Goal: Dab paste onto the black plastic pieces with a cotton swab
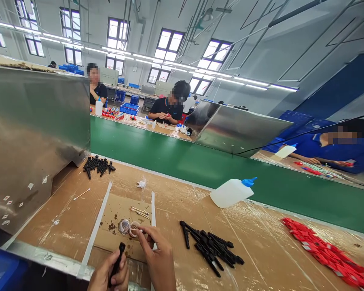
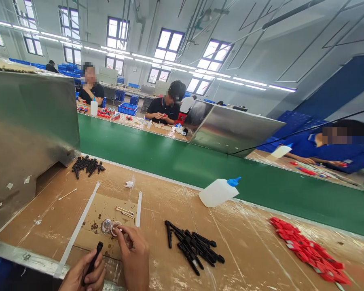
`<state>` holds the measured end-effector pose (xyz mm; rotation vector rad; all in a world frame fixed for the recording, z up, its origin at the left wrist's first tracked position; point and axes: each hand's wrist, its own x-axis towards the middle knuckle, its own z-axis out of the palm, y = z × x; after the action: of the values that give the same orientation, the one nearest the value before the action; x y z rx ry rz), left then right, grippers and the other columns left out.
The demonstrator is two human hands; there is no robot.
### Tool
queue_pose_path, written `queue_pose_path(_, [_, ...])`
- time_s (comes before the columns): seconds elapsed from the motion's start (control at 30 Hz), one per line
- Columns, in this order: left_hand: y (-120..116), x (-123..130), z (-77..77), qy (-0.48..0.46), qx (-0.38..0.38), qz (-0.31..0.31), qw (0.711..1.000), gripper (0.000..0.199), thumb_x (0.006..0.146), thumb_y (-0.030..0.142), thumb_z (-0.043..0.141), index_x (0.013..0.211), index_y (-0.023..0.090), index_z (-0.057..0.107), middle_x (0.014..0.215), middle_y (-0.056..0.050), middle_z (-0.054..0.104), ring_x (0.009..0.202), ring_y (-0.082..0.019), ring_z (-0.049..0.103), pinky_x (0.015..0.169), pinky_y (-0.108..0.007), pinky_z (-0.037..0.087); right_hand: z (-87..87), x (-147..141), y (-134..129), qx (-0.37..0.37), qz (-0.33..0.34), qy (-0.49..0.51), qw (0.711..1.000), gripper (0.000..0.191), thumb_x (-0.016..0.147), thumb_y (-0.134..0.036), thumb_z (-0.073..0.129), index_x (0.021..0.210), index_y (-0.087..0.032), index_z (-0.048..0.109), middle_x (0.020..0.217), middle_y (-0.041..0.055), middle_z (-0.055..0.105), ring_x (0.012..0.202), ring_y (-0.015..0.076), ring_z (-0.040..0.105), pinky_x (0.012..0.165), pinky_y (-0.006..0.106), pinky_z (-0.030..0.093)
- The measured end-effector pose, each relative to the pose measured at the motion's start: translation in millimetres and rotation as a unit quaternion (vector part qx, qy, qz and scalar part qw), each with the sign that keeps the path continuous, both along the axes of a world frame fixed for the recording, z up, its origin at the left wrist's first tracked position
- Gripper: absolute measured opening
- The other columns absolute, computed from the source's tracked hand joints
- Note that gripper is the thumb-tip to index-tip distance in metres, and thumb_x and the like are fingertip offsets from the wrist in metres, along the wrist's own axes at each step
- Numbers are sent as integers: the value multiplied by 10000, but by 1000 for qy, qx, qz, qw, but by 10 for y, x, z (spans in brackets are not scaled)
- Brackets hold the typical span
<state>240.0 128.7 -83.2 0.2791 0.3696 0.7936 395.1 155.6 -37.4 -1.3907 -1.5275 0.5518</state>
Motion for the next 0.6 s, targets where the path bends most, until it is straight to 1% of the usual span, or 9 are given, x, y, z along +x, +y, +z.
queue_pose_path(0.07, [-5, 27, -25, 3, -15, 0, 1000, 478, 702, 608, 760, 672, 187, 535, 414, 112, 302, 366, -50, 223, 431, -209, 148, 58, -42, 25, 10, 19, -17, 1000, 161, 947, -334, 597, 959, -252, 735, 951, 6, 720, 875, 152, 669, 783, 239, 523])
queue_pose_path(0.13, [-7, 58, -42, 6, -27, 1, 1000, 483, 690, 606, 770, 671, 186, 534, 408, 114, 298, 360, -46, 220, 426, -208, 144, 92, -35, 28, 28, 17, -39, 999, 158, 955, -318, 587, 979, -253, 729, 967, 8, 723, 904, 155, 673, 820, 247, 522])
queue_pose_path(0.2, [-12, 87, -59, 4, -39, 7, 999, 492, 670, 611, 781, 662, 189, 527, 396, 121, 275, 349, -43, 190, 411, -208, 131, 88, 18, 11, 48, -12, -53, 997, 150, 950, -323, 602, 1007, -252, 721, 979, 6, 738, 903, 152, 688, 827, 237, 522])
queue_pose_path(0.3, [-32, 118, -80, 3, -70, 25, 997, 505, 639, 617, 796, 652, 201, 510, 386, 131, 231, 345, -45, 137, 384, -208, 118, 22, 126, -27, 58, -65, -47, 995, 172, 918, -363, 650, 1013, -243, 729, 957, 3, 762, 857, 147, 719, 813, 210, 531])
queue_pose_path(0.43, [-72, 130, -50, 19, -89, 49, 995, 498, 641, 612, 795, 665, 199, 517, 400, 130, 231, 355, -44, 133, 370, -206, 129, -48, 197, -60, 2, -106, 1, 994, 257, 881, -447, 665, 970, -223, 753, 910, 23, 772, 794, 165, 736, 753, 207, 554])
queue_pose_path(0.53, [-94, 125, 9, 33, -90, 63, 993, 480, 666, 599, 785, 683, 191, 533, 421, 124, 262, 369, -40, 166, 380, -200, 147, 4, 171, -92, -49, -140, 71, 986, 344, 832, -512, 683, 936, -195, 768, 864, 50, 768, 734, 176, 728, 693, 213, 576])
queue_pose_path(0.6, [-100, 122, 47, 38, -91, 66, 993, 483, 660, 601, 787, 687, 191, 534, 422, 125, 263, 370, -39, 170, 382, -200, 148, 65, 128, -133, -65, -157, 121, 978, 379, 786, -527, 715, 911, -175, 776, 846, 63, 765, 688, 174, 715, 658, 215, 589])
